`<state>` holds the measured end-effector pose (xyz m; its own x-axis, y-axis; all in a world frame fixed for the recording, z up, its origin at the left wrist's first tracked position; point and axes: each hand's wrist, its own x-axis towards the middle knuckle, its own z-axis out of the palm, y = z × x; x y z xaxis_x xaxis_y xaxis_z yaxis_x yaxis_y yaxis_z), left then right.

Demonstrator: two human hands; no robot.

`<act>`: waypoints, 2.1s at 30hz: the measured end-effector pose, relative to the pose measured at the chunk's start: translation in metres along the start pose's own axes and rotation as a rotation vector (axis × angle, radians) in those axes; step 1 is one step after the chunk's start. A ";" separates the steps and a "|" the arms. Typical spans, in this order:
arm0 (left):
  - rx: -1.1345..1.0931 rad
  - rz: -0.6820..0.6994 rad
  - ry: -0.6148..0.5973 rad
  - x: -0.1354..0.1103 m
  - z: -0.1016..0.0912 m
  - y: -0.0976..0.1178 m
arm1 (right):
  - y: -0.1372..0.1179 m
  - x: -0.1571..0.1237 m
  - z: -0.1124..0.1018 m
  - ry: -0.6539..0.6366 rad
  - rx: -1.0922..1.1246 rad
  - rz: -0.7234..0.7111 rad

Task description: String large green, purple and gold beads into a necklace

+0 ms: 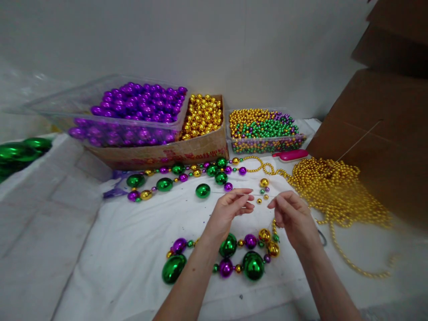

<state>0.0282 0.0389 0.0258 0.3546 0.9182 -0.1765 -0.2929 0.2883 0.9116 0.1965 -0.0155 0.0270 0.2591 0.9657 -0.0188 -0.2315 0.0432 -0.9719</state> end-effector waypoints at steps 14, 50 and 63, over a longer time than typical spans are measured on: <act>1.006 0.057 -0.023 0.034 -0.027 -0.038 | -0.034 -0.021 -0.010 0.294 0.257 -0.126; -0.610 -0.204 0.118 -0.057 -0.049 -0.026 | -0.036 -0.054 0.027 0.429 -0.053 -0.376; -0.727 -0.271 0.171 -0.058 -0.049 -0.027 | -0.035 -0.042 0.012 0.491 0.057 -0.351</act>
<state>-0.0277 -0.0086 -0.0064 0.3727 0.8028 -0.4653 -0.7434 0.5585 0.3681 0.1825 -0.0549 0.0643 0.7285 0.6606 0.1816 -0.1001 0.3649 -0.9256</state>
